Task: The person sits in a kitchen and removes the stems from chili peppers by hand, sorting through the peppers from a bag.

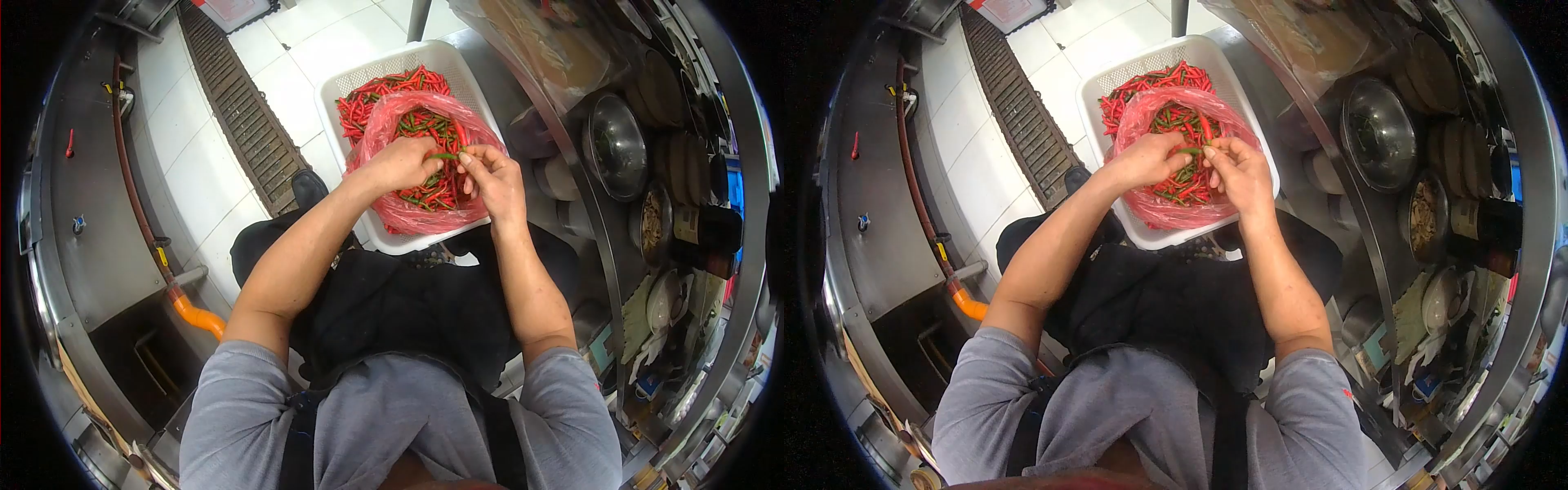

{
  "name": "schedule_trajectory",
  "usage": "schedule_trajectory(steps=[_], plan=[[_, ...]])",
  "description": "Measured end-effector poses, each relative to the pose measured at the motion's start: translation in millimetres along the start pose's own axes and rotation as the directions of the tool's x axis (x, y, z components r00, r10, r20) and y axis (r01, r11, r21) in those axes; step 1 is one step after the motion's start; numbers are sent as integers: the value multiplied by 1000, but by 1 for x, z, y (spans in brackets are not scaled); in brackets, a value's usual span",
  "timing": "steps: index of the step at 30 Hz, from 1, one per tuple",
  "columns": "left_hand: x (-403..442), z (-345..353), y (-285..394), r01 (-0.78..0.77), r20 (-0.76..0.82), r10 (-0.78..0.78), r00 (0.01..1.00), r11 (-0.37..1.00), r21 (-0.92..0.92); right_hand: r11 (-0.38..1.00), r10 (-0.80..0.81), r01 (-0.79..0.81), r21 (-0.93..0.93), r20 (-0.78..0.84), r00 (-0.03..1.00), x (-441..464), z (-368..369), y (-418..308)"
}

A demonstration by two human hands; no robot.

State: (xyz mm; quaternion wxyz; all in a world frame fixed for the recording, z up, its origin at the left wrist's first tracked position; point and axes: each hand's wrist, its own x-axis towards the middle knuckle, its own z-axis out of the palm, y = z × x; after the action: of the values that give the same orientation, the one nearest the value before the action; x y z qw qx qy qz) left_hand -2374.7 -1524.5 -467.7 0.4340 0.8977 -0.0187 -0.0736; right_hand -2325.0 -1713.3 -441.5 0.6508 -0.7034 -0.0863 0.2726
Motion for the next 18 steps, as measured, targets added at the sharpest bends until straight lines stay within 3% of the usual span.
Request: schedule_trajectory(steps=[1,2,3,4,5,7,11,18], plan=[[2,-3,0,-1,-2,1,1000,1000,1,1000,-2,2,0,1,1000,0,0,-1],[5,-6,0,177,79,-161,984,944,-278,1000,-9,9,3,-20,1000,0,0,-2],[7,-11,3,350,202,-287,937,783,-514,1000,-15,15,6,-42,999,-1,1,-3],[6,-17,4,350,257,-237,937,641,-683,1000,-16,17,6,-44,999,-1,0,-3],[5,-20,7,349,258,-235,937,642,-682,999,-21,22,28,-44,999,-2,0,-4],[2,-25,13,315,288,-126,949,362,-878,998,-27,29,49,-43,999,-2,1,-5],[4,-22,12,229,208,-97,973,345,-910,1000,-14,14,3,-20,1000,-7,5,-8],[5,-20,7,228,200,-119,973,321,-919,999,24,-22,-48,46,999,-8,7,-5]])
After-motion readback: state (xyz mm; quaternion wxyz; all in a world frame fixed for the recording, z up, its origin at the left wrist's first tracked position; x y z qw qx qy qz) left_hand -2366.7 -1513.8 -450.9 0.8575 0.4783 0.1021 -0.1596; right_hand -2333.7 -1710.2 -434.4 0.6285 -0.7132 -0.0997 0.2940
